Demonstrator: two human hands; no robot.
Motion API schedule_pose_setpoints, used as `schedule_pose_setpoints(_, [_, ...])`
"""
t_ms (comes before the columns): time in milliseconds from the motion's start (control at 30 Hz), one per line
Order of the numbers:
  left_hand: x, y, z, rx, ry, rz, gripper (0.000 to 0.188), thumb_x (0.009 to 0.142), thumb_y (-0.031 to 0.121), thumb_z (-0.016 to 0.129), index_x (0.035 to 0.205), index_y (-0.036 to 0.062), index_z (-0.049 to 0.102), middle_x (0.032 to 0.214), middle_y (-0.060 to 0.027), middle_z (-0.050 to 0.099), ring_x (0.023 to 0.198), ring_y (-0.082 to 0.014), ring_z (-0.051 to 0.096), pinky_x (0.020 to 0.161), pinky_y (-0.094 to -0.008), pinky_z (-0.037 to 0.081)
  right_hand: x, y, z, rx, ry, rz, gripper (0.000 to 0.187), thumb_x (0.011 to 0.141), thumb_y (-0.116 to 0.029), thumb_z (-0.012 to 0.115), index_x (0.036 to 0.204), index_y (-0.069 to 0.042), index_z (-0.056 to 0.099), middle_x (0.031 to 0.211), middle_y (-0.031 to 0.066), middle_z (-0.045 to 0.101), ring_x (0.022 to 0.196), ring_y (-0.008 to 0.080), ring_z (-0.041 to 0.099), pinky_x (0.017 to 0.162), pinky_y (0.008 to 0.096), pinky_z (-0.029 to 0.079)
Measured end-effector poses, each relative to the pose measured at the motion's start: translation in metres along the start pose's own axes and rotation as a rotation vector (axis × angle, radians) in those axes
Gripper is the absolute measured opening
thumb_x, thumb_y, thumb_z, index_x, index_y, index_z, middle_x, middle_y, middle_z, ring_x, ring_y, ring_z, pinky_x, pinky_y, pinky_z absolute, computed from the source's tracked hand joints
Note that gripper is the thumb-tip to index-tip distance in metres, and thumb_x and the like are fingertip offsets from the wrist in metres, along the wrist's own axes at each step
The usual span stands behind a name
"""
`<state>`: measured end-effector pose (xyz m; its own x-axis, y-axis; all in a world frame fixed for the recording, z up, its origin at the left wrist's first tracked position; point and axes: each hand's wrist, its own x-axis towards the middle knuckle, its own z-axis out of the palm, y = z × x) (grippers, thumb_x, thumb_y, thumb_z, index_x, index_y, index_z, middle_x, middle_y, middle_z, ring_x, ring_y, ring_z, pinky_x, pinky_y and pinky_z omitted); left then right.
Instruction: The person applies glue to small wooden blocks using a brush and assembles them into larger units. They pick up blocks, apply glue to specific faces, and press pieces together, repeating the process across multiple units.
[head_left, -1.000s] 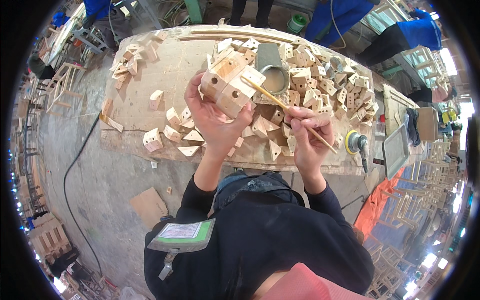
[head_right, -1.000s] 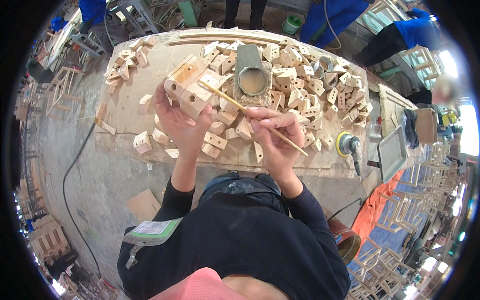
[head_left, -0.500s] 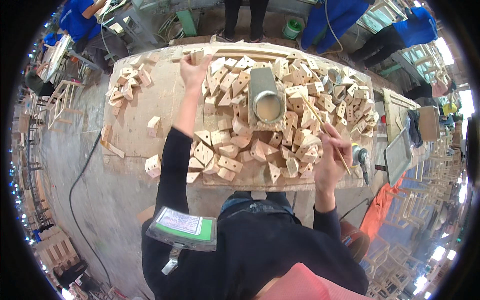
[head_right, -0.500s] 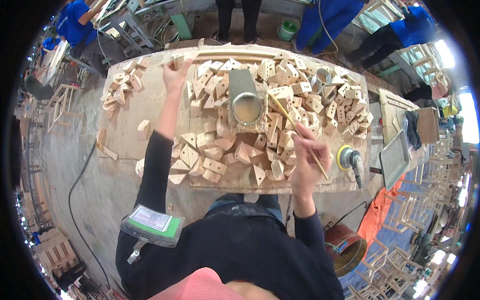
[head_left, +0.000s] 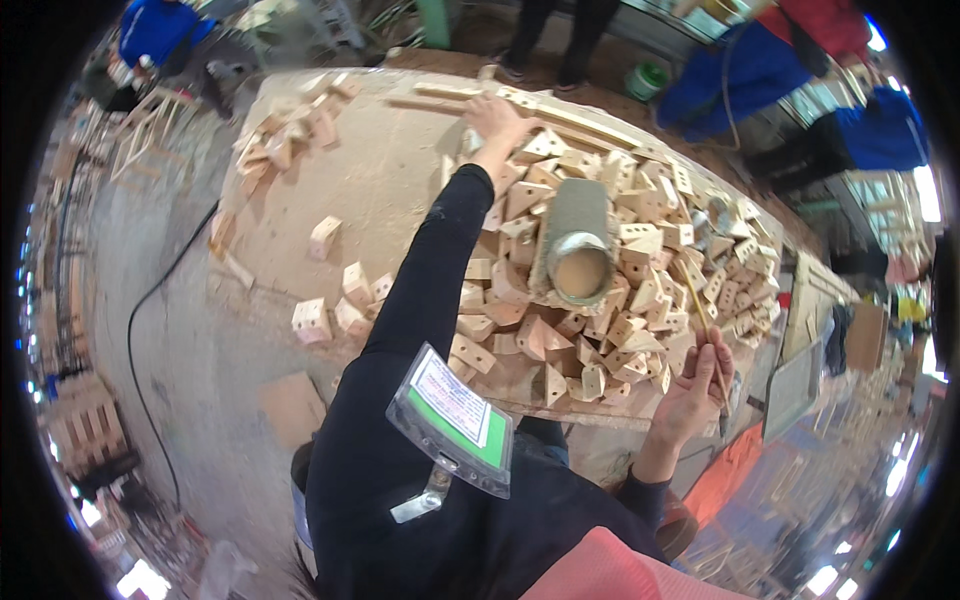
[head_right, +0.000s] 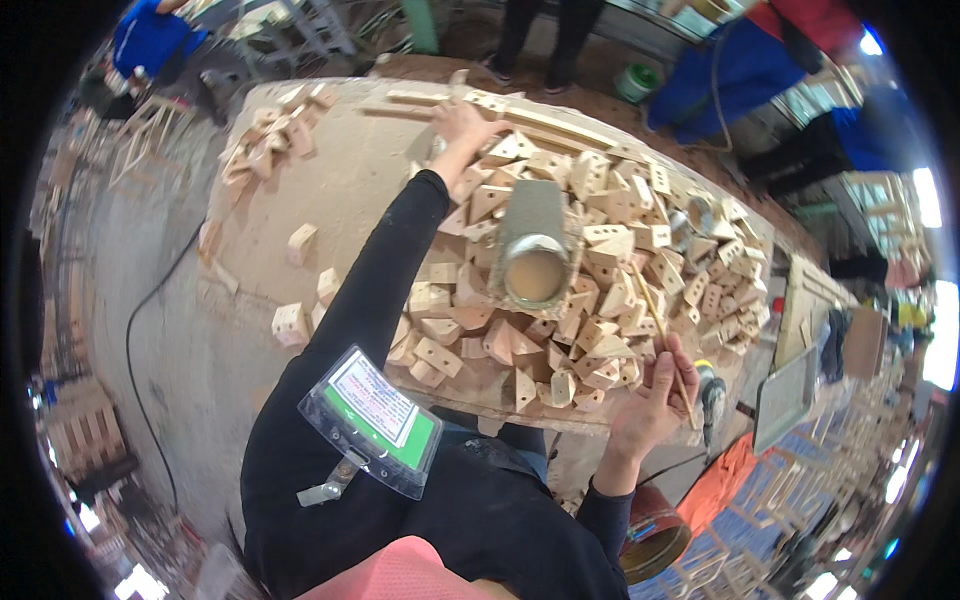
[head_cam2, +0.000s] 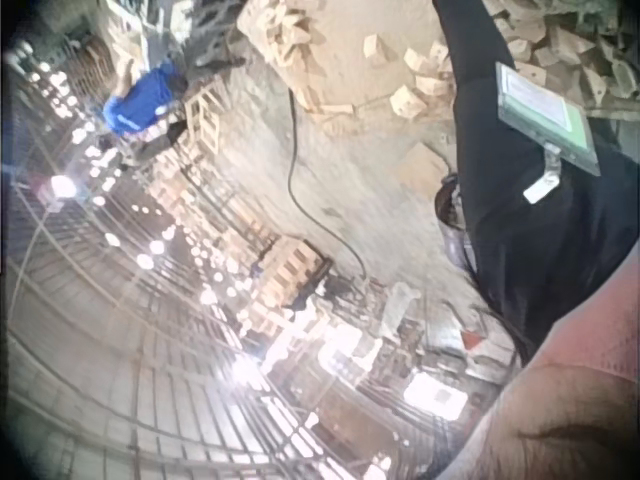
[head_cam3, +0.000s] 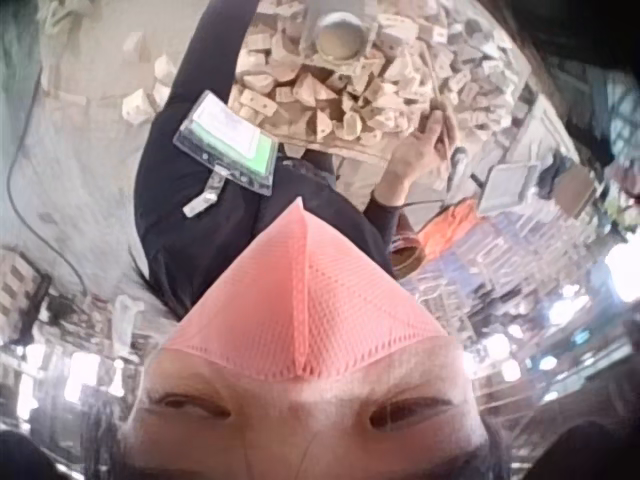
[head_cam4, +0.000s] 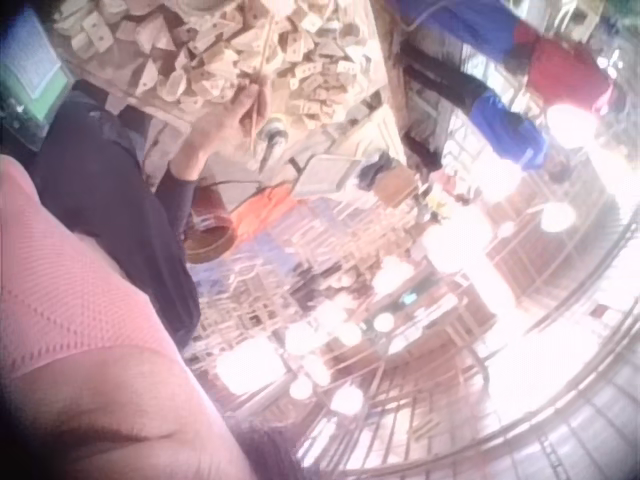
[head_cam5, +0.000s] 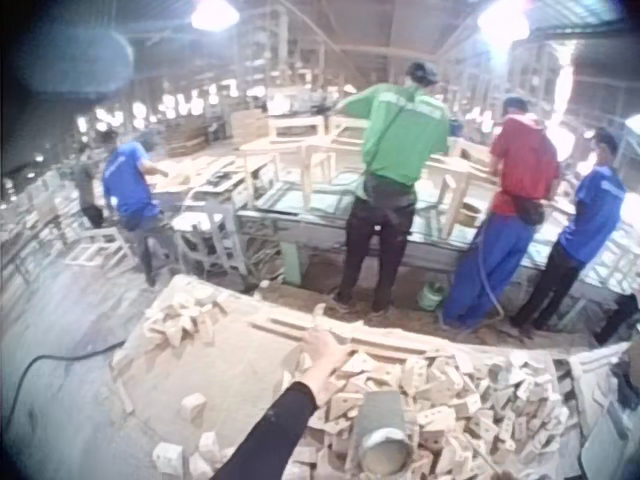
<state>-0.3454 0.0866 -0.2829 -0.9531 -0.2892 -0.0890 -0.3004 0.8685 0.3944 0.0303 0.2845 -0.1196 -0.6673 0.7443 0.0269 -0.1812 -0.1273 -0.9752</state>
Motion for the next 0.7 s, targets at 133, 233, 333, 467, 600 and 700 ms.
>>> schedule_pose_setpoints(133, [0.013, -0.036, -0.025, -0.328, 0.171, 0.18, 0.083, 0.062, 0.053, 0.08, 0.123, 0.005, 0.051, 0.125, -0.0194, 0.049, 0.122, -0.0348, 0.043, 0.104, -0.0458, 0.034, 0.011, 0.003, 0.024, 0.056, -0.036, -0.001, 0.023, 0.095, -0.015, 0.059, 0.113, -0.001, 0.062, 0.111, 0.0109, 0.066, 0.099, 0.0158, 0.064, 0.077, 0.0249, 0.055])
schedule_pose_setpoints(233, [0.04, -0.137, -0.062, -0.437, 0.429, 0.088, 0.055, 0.077, 0.038, 0.072, 0.117, 0.004, 0.055, 0.124, -0.018, 0.051, 0.122, -0.0337, 0.044, 0.106, -0.0454, 0.033, 0.016, 0.005, 0.045, 0.04, -0.234, -0.059, 0.029, 0.096, -0.022, 0.058, 0.114, 0.0, 0.062, 0.102, 0.0093, 0.066, 0.09, 0.0141, 0.063, 0.071, 0.0268, 0.055])
schedule_pose_setpoints(333, [0.061, -0.223, -0.098, -0.111, 0.652, -0.243, 0.068, 0.073, 0.034, 0.076, 0.117, -0.007, 0.044, 0.12, -0.0262, 0.048, 0.115, -0.0389, 0.047, 0.102, -0.0464, 0.036, 0.014, 0.0, 0.092, -0.004, -0.461, -0.096, 0.027, 0.1, -0.019, 0.049, 0.114, 0.002, 0.059, 0.098, 0.0124, 0.066, 0.088, 0.0171, 0.065, 0.069, 0.0282, 0.056])
schedule_pose_setpoints(467, [0.076, -0.268, -0.102, -0.146, 0.467, -0.329, 0.071, 0.069, 0.04, 0.079, 0.112, -0.0069, 0.047, 0.117, -0.0269, 0.049, 0.11, -0.0381, 0.052, 0.093, -0.0447, 0.043, -0.011, 0.004, 0.169, -0.362, -0.684, -0.196, 0.026, 0.102, -0.014, 0.042, 0.11, 0.004, 0.059, 0.103, 0.0152, 0.066, 0.092, 0.0189, 0.066, 0.072, 0.03, 0.058])
schedule_pose_setpoints(600, [0.072, -0.293, -0.115, -0.1, 0.444, -0.183, 0.055, 0.073, 0.035, 0.077, 0.107, -0.0016, 0.053, 0.111, -0.0198, 0.056, 0.107, -0.0344, 0.055, 0.09, -0.0427, 0.047, -0.041, 0.023, 0.207, -0.206, -0.871, -0.127, 0.026, 0.102, -0.015, 0.042, 0.112, 0.003, 0.058, 0.109, 0.0167, 0.065, 0.097, 0.02, 0.065, 0.076, 0.0297, 0.056])
schedule_pose_setpoints(700, [0.046, -0.3, -0.125, -0.309, 0.49, 0.005, 0.041, 0.076, 0.033, 0.075, 0.099, 0.0018, 0.061, 0.097, -0.0124, 0.062, 0.097, -0.0282, 0.06, 0.083, -0.0381, 0.048, -0.059, 0.033, 0.223, -0.214, -0.995, -0.122, 0.027, 0.103, -0.017, 0.041, 0.117, 0.001, 0.055, 0.115, 0.0162, 0.064, 0.103, 0.0214, 0.063, 0.08, 0.0311, 0.055])
